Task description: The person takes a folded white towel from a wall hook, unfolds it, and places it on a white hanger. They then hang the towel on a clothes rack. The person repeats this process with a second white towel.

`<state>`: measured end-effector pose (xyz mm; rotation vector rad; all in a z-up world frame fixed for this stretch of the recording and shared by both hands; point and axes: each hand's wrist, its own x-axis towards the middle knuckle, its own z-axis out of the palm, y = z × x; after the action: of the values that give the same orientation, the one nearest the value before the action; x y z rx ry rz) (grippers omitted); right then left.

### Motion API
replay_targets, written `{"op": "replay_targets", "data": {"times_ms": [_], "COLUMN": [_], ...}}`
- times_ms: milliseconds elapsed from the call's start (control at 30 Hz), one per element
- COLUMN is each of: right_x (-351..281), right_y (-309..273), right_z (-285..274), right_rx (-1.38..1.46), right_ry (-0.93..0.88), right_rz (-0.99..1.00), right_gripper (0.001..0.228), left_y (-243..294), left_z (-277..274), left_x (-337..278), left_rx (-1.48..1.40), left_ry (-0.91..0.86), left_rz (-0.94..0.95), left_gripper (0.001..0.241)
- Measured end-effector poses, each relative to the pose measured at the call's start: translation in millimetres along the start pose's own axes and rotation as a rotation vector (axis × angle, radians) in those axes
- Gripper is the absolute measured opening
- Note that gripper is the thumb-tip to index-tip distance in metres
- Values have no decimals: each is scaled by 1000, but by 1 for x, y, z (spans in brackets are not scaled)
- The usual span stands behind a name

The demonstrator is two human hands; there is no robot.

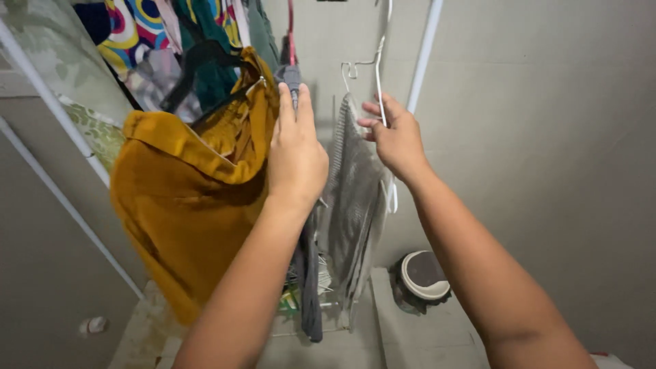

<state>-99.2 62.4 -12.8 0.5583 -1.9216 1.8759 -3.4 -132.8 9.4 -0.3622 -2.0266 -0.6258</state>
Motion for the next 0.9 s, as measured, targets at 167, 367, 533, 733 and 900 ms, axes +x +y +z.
{"op": "replay_targets", "data": {"times_ms": [167,367,533,733,900], "right_x": [4,-2,-5,-9,-22], "right_y": [-2,-23,-25,-31,-55], "right_z": [45,88,98,102,104], "right_rx": [42,127,192,334,369], "right_ry": [-29,4,68,136,116], "right_rz": [-7,-1,-40,-94,-123], "right_gripper": [61,66,64,60,58], "left_y": [-24,-52,-70,-88,-97], "left_z": [-15,-31,-46,-61,-68], "left_x": [6,13,16,18,17], "left_rx": [-58,-47,-19,45,60], "left_ry": [5,1,-1,65,89], "left_rz": [20,34,2,28,-8], "left_gripper": [71,71,70,69,64]}}
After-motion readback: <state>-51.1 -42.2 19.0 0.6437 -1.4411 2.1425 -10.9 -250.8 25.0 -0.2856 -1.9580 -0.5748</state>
